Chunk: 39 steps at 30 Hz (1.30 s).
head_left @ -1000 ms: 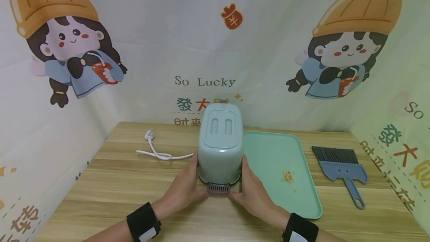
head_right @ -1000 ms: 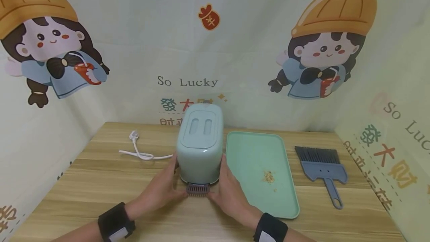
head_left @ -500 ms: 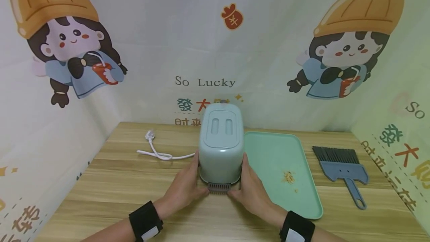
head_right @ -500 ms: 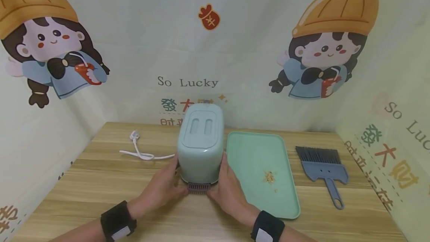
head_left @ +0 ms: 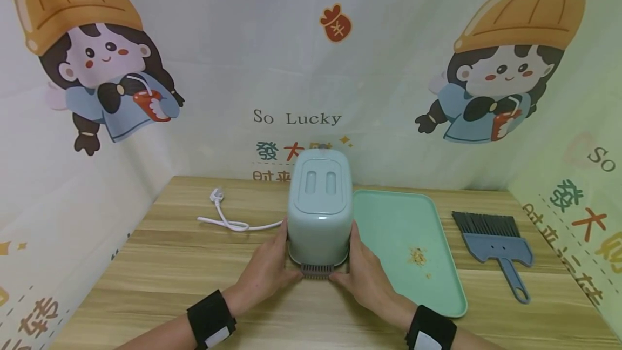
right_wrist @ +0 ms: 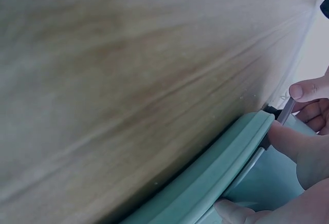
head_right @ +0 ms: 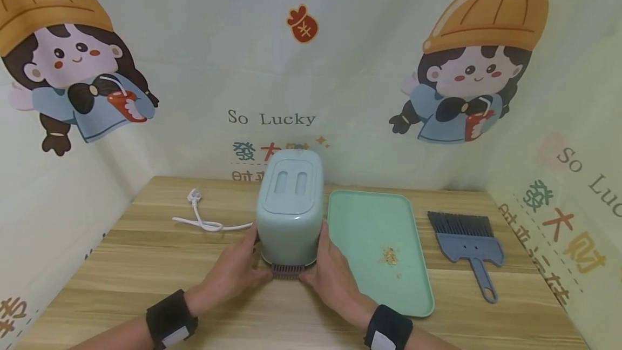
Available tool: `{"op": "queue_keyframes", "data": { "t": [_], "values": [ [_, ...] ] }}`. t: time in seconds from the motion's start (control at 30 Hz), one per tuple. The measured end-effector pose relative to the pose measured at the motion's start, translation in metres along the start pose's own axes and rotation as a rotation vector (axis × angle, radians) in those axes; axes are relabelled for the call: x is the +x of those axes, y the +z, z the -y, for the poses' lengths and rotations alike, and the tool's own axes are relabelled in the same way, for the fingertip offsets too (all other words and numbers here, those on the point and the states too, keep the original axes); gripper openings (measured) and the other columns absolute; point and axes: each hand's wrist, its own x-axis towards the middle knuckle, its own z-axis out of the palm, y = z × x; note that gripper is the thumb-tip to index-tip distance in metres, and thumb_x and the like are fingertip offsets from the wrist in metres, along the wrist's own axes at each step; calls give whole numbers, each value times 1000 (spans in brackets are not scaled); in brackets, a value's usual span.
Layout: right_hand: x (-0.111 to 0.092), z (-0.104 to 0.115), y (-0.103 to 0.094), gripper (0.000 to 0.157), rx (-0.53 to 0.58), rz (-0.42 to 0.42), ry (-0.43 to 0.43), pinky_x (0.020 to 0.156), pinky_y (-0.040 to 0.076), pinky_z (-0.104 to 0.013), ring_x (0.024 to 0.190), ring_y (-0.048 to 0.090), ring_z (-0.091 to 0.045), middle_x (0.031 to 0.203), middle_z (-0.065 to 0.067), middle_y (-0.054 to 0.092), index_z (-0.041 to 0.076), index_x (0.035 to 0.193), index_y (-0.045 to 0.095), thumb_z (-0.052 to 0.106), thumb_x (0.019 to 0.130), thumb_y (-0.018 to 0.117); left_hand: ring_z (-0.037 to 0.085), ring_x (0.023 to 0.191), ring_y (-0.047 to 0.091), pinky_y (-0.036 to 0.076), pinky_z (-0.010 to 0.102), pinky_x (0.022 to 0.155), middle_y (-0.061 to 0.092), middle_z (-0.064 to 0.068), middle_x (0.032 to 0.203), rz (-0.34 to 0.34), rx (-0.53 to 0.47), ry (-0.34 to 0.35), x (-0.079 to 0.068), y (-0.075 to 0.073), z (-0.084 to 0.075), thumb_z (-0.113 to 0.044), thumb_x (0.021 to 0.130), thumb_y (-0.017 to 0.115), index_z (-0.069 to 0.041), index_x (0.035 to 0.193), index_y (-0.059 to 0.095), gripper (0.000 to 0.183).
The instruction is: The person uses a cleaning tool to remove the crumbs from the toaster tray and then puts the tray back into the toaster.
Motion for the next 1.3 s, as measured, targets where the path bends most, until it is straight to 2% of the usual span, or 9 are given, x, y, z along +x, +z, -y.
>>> {"op": "queue_keyframes", "data": {
  "t": [0.3,0.6,1.07,1.3],
  "values": [
    [1,2,0,120,-18,-7,20,97,46,-40,115,52,-30,130,-24,52,1,150,5,17,65,89,26,107,58,50,40,91,57,18,126,-44,12,12,-1,3,0,-10,54,93,-13,152,7,130],
    [2,1,3,112,-48,-45,-2,89,51,-38,110,56,-27,125,-22,56,0,148,11,16,68,87,23,99,61,53,36,85,63,17,115,-84,44,-3,3,8,1,-8,56,91,-6,148,21,116],
    [6,3,3,107,-66,-73,6,82,54,-37,103,61,-25,119,-20,61,0,146,17,16,67,88,25,88,64,56,36,77,66,19,102,-132,85,12,4,10,0,-3,56,88,0,142,29,104],
    [7,1,6,106,-87,-113,-26,76,56,-37,93,64,-26,108,-21,65,-2,144,19,16,66,88,23,79,65,57,36,70,67,17,91,-153,118,29,4,11,0,-5,59,88,-1,141,31,99]
  ]
}}
